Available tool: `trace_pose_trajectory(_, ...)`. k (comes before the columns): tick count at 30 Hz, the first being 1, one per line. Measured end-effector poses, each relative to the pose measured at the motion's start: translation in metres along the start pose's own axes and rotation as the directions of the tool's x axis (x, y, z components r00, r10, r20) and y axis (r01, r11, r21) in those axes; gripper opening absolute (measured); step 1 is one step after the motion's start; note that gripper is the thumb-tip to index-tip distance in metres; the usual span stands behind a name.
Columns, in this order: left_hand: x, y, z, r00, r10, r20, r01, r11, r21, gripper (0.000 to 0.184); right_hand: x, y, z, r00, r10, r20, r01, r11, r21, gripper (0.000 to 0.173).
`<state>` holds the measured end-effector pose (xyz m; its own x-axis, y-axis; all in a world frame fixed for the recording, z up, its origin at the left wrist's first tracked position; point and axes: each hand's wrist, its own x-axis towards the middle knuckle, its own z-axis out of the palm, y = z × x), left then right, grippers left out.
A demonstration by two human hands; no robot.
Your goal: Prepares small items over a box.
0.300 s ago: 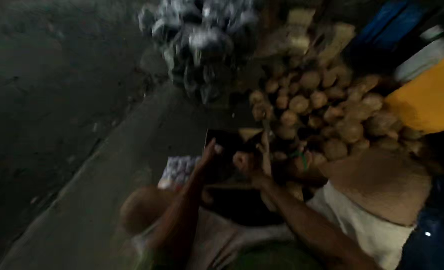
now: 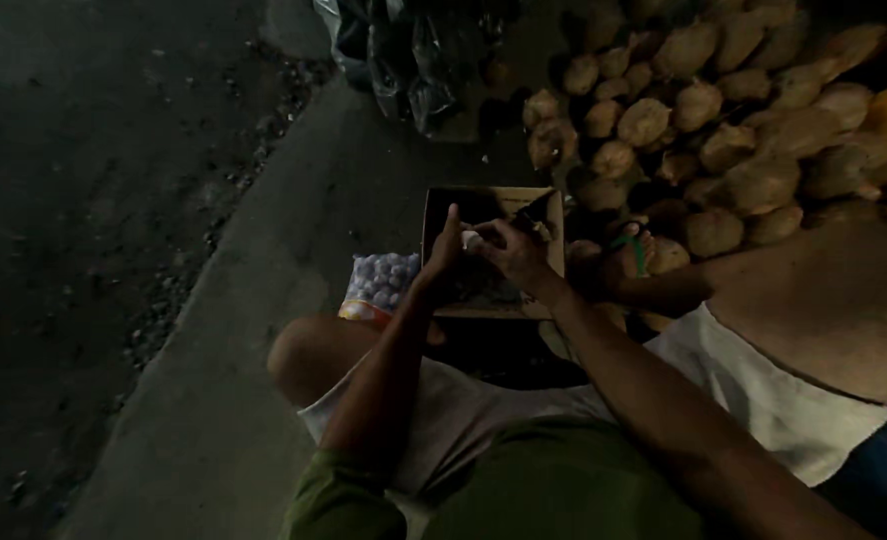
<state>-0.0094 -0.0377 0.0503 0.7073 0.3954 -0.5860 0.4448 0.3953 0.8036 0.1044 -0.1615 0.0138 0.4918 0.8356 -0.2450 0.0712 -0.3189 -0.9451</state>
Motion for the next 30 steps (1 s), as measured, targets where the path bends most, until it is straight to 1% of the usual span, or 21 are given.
trace_pose_trajectory(1, -0.001, 0.000, 0.001, 1.000, 0.014, 0.017, -0.014, 0.999, 0.035, 0.073, 0.000, -0.002, 0.001, 0.999, -0.032, -0.009, 0.032, 0.999, -0.040, 0.035)
trace_pose_trajectory(3, 0.005, -0.012, -0.007, 0.997, 0.042, 0.070, -0.046, 0.997, 0.057, 0.077, -0.003, -0.004, 0.000, 0.999, -0.041, -0.015, 0.041, 0.999, -0.035, 0.027)
trace_pose_trajectory(5, 0.027, -0.034, -0.016, 0.984, 0.101, 0.148, -0.106, 0.994, 0.023, 0.084, -0.005, -0.003, -0.001, 0.998, -0.035, -0.050, 0.040, 0.995, 0.093, 0.020)
trace_pose_trajectory(6, 0.036, -0.039, -0.015, 0.979, 0.128, 0.159, -0.131, 0.991, 0.008, 0.084, -0.003, -0.003, -0.001, 0.997, -0.019, -0.069, 0.030, 0.986, 0.167, 0.019)
trace_pose_trajectory(8, 0.047, -0.037, -0.010, 0.975, 0.174, 0.138, -0.177, 0.984, 0.015, 0.079, 0.003, 0.001, -0.002, 0.992, 0.027, -0.126, 0.007, 0.964, 0.265, 0.021)
trace_pose_trajectory(9, 0.052, -0.037, -0.009, 0.975, 0.179, 0.132, -0.183, 0.983, 0.013, 0.077, 0.007, 0.005, -0.002, 0.983, 0.066, -0.170, -0.016, 0.960, 0.280, 0.025)
trace_pose_trajectory(10, 0.054, -0.038, -0.010, 0.978, 0.168, 0.126, -0.170, 0.986, 0.000, 0.077, 0.010, 0.010, -0.004, 0.970, 0.118, -0.213, -0.061, 0.964, 0.258, 0.033)
trace_pose_trajectory(11, 0.054, -0.039, -0.011, 0.979, 0.161, 0.124, -0.161, 0.987, -0.006, 0.076, 0.013, 0.017, -0.007, 0.955, 0.158, -0.253, -0.111, 0.975, 0.190, 0.039)
trace_pose_trajectory(12, 0.055, -0.035, -0.011, 0.980, 0.162, 0.114, -0.166, 0.986, 0.027, 0.073, 0.015, 0.023, -0.013, 0.951, 0.177, -0.255, -0.159, 0.983, 0.086, 0.043)
trace_pose_trajectory(13, 0.054, -0.031, -0.011, 0.983, 0.156, 0.098, -0.164, 0.984, 0.072, 0.072, 0.017, 0.027, -0.020, 0.960, 0.178, -0.218, -0.185, 0.983, -0.009, 0.042)
trace_pose_trajectory(14, 0.050, -0.029, -0.013, 0.986, 0.145, 0.081, -0.154, 0.982, 0.110, 0.072, 0.017, 0.027, -0.024, 0.971, 0.174, -0.162, -0.184, 0.982, -0.049, 0.038)
trace_pose_trajectory(16, 0.040, -0.035, -0.016, 0.984, 0.157, 0.080, -0.168, 0.972, 0.166, 0.073, 0.013, 0.019, -0.024, 0.988, 0.141, -0.057, -0.139, 0.990, 0.026, 0.038)
trace_pose_trajectory(18, 0.031, -0.038, -0.014, 0.974, 0.211, 0.079, -0.224, 0.950, 0.217, 0.063, 0.007, 0.003, -0.017, 0.996, 0.083, 0.033, -0.086, 0.988, 0.131, 0.038)
trace_pose_trajectory(19, 0.023, -0.037, -0.014, 0.977, 0.198, 0.082, -0.213, 0.943, 0.257, 0.057, 0.006, 0.001, -0.012, 0.997, 0.062, 0.043, -0.067, 0.990, 0.125, 0.035)
trace_pose_trajectory(21, 0.010, -0.034, -0.011, 0.984, 0.162, 0.072, -0.177, 0.926, 0.334, 0.046, 0.009, 0.008, -0.006, 0.999, 0.034, 0.011, -0.035, 0.988, 0.150, 0.024)
trace_pose_trajectory(22, 0.013, -0.037, -0.010, 0.982, 0.175, 0.066, -0.187, 0.922, 0.338, 0.050, 0.009, 0.012, -0.005, 0.999, 0.048, -0.002, -0.047, 0.982, 0.184, 0.022)
trace_pose_trajectory(24, 0.031, -0.049, -0.011, 0.948, 0.301, 0.102, -0.317, 0.898, 0.305, 0.062, 0.011, 0.017, -0.005, 0.997, 0.070, -0.014, -0.063, 0.959, 0.275, 0.021)
trace_pose_trajectory(25, 0.038, -0.053, -0.010, 0.921, 0.373, 0.116, -0.391, 0.874, 0.289, 0.063, 0.013, 0.017, -0.005, 0.996, 0.082, -0.022, -0.071, 0.947, 0.312, 0.020)
trace_pose_trajectory(27, 0.042, -0.051, -0.008, 0.865, 0.483, 0.139, -0.501, 0.810, 0.305, 0.050, 0.015, 0.016, -0.004, 0.986, 0.128, -0.105, -0.089, 0.945, 0.316, 0.021)
trace_pose_trajectory(29, 0.039, -0.043, -0.003, 0.872, 0.482, 0.084, -0.481, 0.814, 0.325, 0.052, 0.016, 0.018, -0.006, 0.970, 0.158, -0.183, -0.111, 0.963, 0.243, 0.024)
trace_pose_trajectory(30, 0.037, -0.040, -0.002, 0.888, 0.457, 0.051, -0.445, 0.827, 0.343, 0.055, 0.016, 0.020, -0.009, 0.971, 0.175, -0.166, -0.136, 0.966, 0.221, 0.026)
